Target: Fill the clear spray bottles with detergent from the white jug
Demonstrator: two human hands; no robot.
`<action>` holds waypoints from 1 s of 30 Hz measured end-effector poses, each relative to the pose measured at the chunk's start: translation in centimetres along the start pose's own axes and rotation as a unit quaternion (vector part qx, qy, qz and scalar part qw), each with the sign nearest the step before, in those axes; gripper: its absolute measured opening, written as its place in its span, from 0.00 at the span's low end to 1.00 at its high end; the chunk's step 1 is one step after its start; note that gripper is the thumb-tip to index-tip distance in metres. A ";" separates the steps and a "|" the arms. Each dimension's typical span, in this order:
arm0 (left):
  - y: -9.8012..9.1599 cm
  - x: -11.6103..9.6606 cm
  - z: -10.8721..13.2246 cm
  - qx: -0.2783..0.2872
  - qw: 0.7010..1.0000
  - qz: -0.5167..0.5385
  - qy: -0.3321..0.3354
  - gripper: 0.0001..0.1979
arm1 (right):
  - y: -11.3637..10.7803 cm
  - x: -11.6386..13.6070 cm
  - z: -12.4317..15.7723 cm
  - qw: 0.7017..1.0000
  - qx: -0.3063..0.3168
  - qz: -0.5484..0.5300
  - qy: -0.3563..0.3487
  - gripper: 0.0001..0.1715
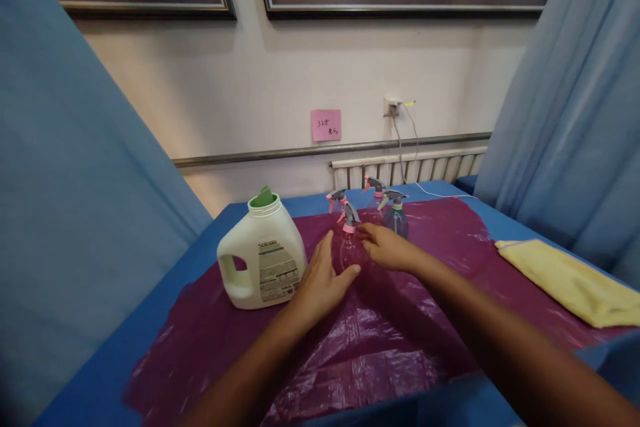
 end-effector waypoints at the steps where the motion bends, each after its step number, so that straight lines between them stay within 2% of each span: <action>1: 0.9 0.3 -0.7 0.007 1.000 -0.004 -0.008 0.51 | 0.1 -0.1 0.5 1.000 0.001 -0.002 0.002 0.24; 5: 2.9 1.6 -1.9 0.015 0.999 -0.034 -0.034 0.49 | -0.8 -1.0 2.4 1.000 -0.011 -0.008 0.021 0.24; 9: 3.3 2.5 -1.7 -0.039 0.996 -0.072 -0.036 0.42 | -2.4 -2.2 3.5 0.998 -0.037 -0.010 0.049 0.24; 11: 3.4 2.7 -1.7 -0.070 0.993 -0.083 -0.038 0.42 | -2.7 -2.7 3.7 0.997 -0.046 -0.013 0.056 0.23; 16: 4.0 2.6 -1.0 -0.084 0.990 -0.078 -0.079 0.47 | -1.2 -3.3 3.8 0.997 -0.047 -0.030 0.055 0.28; 19: 3.2 1.6 1.2 -0.085 0.993 -0.059 -0.065 0.47 | 0.4 -3.6 3.5 0.997 -0.045 -0.033 0.052 0.36; 20: 2.5 1.1 2.2 -0.093 0.994 -0.050 -0.037 0.45 | 1.0 -3.7 3.3 0.997 -0.045 -0.032 0.052 0.39; 22: 0.2 -0.3 4.2 -0.110 0.991 -0.033 0.075 0.37 | 2.3 -3.9 2.9 0.997 -0.045 -0.030 0.058 0.46; 24: -3.2 -1.5 5.6 -0.179 0.970 -0.038 0.160 0.33 | 3.6 -4.0 2.2 0.996 -0.045 -0.030 0.065 0.53; 25: -5.2 -1.9 5.8 -0.219 0.959 -0.040 0.174 0.32 | 4.3 -4.0 1.8 0.996 -0.046 -0.032 0.068 0.55; 28: -11.3 -1.1 4.6 -0.322 0.941 -0.046 0.095 0.35 | 6.5 -3.6 0.5 0.995 -0.054 -0.039 0.067 0.59; 30: -14.5 0.7 3.0 -0.335 0.940 -0.065 0.010 0.39 | 7.8 -3.1 -0.2 0.995 -0.062 -0.040 0.064 0.58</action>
Point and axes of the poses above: each hand's wrist, its own z-axis away from the middle knuckle, its own y-axis out of the palm, x = y × z, the point moved 1 cm from there along -z, towards the middle knuckle, and after that the axes turned 7 degrees about -x, right-handed, at the moved point
